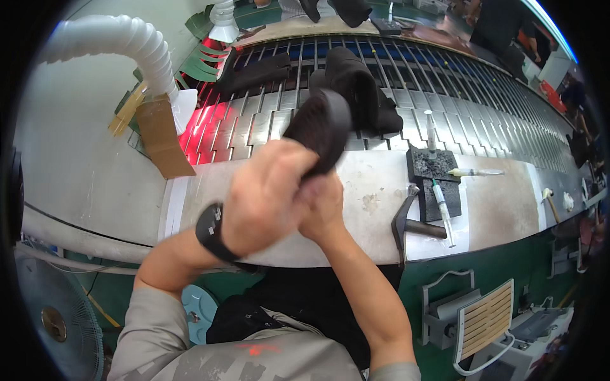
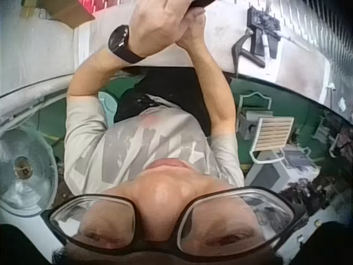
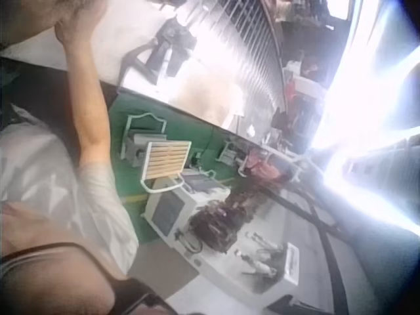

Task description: The person attaches soles to boots by aligning each sole with a boot upper and pressing them firmly together along the edges by hand.

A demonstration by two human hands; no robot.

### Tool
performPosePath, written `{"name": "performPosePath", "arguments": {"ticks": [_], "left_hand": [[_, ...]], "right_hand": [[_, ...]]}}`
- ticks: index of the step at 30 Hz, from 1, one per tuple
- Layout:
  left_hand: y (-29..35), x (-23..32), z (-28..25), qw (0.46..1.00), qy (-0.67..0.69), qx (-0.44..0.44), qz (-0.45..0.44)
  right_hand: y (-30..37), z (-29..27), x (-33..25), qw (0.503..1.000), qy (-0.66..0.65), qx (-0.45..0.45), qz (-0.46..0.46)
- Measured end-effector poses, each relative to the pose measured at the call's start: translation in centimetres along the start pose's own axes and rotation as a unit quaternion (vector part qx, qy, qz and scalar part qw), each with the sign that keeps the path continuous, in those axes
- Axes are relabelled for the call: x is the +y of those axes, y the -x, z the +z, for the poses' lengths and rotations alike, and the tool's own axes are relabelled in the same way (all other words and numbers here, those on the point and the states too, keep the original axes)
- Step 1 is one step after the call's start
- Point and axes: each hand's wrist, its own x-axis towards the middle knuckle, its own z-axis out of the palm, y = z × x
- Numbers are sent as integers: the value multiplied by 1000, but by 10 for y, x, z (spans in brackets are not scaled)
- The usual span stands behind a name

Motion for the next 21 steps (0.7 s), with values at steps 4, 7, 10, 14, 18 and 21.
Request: {"name": "performPosePath", "arguments": {"ticks": [4,7,10,14,18,21], "left_hand": [[34,30,-40,991,68,-13,-118],[94,16,-53,972,45,-61,-224],[180,22,-34,939,44,-194,-281],[205,74,-33,934,90,-246,-244],[191,65,-40,912,172,-237,-286],[188,17,-31,838,270,-5,-474]], "right_hand": [[37,-15,-51,976,-183,-1,122],[35,-31,-33,938,-252,-36,234],[37,-32,12,912,-197,15,359],[33,-19,-23,945,-95,40,311],[40,-34,-1,933,-145,-33,328],[51,-28,-12,924,-205,-49,318]]}}
